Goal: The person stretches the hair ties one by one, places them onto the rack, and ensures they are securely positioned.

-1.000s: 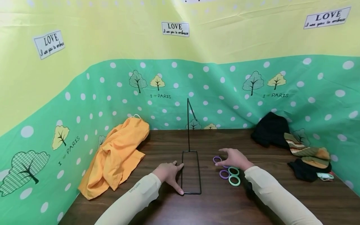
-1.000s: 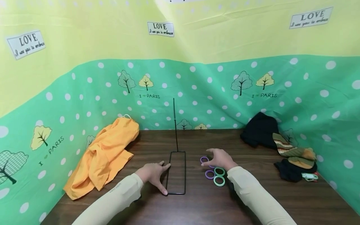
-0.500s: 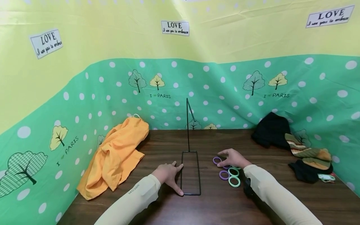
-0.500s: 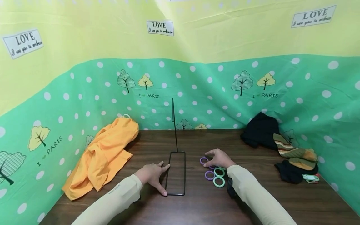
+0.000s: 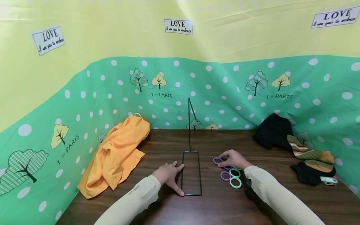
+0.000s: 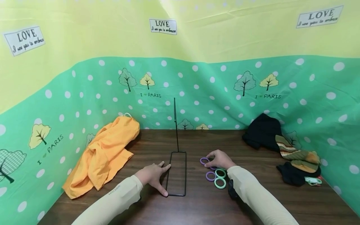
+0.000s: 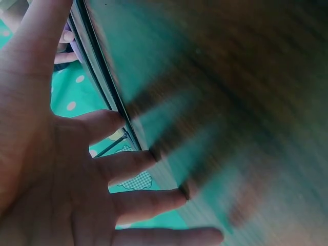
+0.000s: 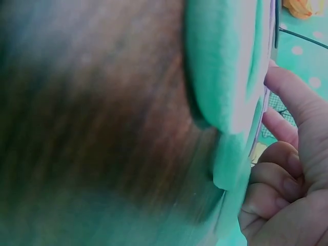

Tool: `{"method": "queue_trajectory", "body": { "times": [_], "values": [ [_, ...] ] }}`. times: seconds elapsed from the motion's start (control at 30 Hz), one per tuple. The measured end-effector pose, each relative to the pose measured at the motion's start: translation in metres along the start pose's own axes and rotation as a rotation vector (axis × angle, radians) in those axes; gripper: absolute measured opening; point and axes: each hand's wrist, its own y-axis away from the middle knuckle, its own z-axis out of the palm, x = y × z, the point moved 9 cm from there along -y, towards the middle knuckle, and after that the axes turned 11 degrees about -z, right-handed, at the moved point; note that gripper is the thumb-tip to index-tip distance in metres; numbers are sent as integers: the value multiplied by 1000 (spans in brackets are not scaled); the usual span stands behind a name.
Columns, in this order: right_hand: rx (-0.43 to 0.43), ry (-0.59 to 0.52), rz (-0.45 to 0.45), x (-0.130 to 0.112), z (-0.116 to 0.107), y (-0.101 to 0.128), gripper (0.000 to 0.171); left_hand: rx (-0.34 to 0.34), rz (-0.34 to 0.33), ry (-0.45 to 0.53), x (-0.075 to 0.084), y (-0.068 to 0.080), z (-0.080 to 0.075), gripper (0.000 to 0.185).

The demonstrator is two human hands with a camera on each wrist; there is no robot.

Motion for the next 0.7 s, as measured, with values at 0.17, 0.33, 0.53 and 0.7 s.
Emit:
{"method": "queue_trajectory", "body": {
  "times": [0.17,0.33,0.53,0.7],
  "values": [
    [3,19,-44,-3,0,-2,37,-9,2,47,-1,1,1,116],
    [18,34,-67,-7,1,-1,27,-14,1,96,0,3,2,116],
    [30,65,-35,-13,0,1,19,-6,8,108,1,5,2,116],
    [49,66,-2,-16,-2,1,20,-5,15,96,1,5,2,116]
  ]
}}
